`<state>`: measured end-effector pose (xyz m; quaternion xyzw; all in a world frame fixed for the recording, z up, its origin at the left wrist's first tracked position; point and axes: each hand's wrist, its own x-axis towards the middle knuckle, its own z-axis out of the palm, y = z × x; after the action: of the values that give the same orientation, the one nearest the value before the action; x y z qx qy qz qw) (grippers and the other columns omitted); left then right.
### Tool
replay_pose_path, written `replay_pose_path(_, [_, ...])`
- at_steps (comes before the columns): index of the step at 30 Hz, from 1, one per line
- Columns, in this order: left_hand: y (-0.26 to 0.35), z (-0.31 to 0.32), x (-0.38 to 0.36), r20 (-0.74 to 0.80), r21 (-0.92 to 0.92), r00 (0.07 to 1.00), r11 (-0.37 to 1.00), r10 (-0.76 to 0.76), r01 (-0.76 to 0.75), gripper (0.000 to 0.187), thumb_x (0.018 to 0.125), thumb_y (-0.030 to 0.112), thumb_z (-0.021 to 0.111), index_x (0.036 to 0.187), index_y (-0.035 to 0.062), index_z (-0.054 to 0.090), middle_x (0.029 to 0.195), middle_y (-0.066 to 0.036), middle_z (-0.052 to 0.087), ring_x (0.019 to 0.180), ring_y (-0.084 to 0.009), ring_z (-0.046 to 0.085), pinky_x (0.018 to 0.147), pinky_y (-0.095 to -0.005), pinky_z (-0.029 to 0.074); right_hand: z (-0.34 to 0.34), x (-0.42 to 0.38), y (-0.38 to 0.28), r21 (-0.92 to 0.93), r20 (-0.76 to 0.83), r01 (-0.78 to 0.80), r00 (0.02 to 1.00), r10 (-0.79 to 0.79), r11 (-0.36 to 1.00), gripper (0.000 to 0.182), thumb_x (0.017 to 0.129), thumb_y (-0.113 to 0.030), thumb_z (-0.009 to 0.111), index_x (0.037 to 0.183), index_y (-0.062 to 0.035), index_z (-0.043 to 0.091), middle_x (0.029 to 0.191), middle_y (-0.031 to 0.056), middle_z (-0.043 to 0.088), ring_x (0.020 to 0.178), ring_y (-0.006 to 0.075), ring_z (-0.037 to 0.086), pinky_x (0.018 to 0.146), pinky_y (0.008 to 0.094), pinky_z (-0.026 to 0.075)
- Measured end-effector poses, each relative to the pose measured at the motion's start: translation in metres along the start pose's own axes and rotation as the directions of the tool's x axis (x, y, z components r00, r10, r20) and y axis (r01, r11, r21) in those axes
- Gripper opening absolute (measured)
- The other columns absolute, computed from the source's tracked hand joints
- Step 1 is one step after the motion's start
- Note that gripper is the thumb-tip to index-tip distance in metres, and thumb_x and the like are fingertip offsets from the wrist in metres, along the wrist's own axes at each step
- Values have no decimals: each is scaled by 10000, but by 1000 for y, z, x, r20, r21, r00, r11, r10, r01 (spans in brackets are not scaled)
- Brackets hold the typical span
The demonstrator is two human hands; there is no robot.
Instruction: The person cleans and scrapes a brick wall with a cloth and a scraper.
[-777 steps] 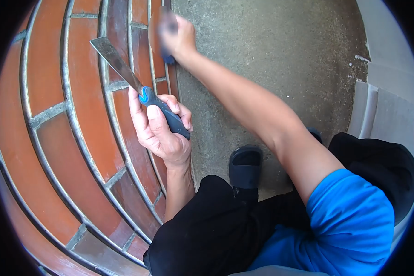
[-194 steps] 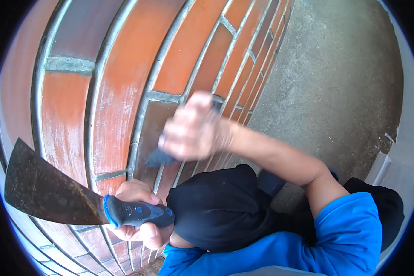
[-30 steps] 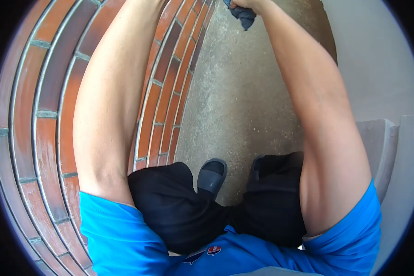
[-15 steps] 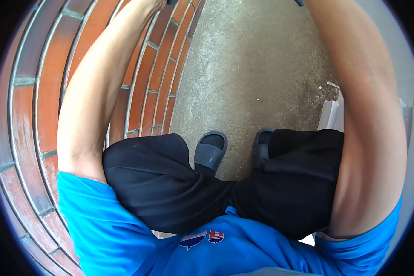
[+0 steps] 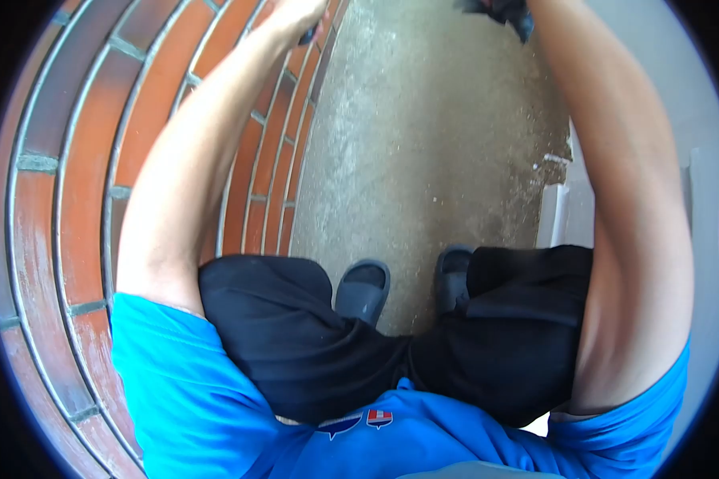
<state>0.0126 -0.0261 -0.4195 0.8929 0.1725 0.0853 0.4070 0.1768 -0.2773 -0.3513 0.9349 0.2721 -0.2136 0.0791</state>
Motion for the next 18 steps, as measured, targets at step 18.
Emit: replay_pose_path(18, [12, 15, -33, 385, 830, 919, 404, 82, -384, 296, 891, 270, 558, 1043, 36, 657, 1042, -179, 686, 1016, -317, 664, 880, -416, 529, -2, -8, -8, 156, 56, -76, 996, 68, 985, 355, 714, -189, 717, 1066, -144, 715, 1062, 110, 710, 912, 275, 696, 798, 396, 548])
